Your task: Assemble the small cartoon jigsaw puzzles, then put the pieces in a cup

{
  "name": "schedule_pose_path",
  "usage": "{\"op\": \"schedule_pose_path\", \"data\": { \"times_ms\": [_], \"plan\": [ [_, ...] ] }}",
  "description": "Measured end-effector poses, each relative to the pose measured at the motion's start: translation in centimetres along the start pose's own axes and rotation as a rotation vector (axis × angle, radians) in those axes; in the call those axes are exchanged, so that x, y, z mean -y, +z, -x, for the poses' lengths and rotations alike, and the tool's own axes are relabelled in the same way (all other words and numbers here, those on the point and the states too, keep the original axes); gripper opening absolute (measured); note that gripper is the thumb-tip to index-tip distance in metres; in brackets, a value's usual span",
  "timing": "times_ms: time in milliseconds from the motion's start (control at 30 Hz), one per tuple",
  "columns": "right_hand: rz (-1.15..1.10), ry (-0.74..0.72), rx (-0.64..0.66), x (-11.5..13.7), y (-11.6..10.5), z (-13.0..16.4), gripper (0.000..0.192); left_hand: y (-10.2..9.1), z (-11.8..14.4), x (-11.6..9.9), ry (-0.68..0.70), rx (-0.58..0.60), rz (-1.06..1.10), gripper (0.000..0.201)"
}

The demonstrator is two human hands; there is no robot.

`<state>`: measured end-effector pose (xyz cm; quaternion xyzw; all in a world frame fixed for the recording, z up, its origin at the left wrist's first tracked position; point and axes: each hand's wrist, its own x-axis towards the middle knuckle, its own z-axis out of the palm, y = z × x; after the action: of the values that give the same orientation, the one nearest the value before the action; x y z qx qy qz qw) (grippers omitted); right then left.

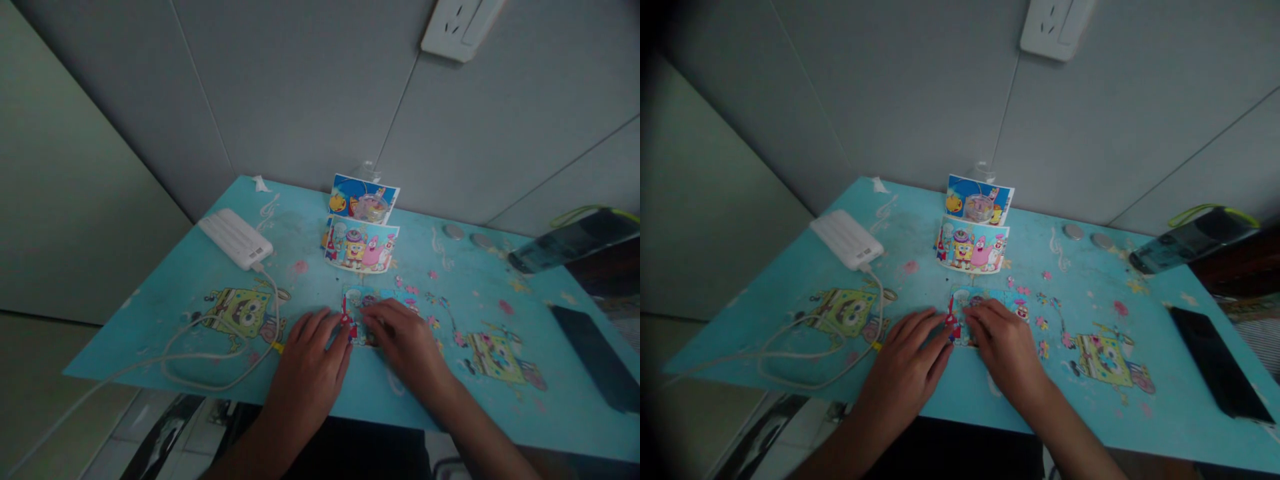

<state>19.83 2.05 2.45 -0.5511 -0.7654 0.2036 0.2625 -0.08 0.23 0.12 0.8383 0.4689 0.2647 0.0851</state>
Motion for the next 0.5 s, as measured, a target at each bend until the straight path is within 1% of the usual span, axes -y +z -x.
{"op": "schedule_pose_path", "data": {
  "times_ms": [200,333,500],
  "plan": [
    [0.270,-0.117,0.036,1.1,0.7,2.1,0.034,-0.1,0.1,0.0,0.015,-0.014,-0.009,0.027],
    [0.342,-0.158,0.026,1.1,1.3,2.5,0.033,-0.1,0.1,0.0,0.026,-0.021,-0.016,0.029],
    [0.402,-0.213,0.044,0.9,1.5,2.5,0.029,0.0,-0.1,0.1,0.032,0.002,-0.041,0.030]
  ]
}}
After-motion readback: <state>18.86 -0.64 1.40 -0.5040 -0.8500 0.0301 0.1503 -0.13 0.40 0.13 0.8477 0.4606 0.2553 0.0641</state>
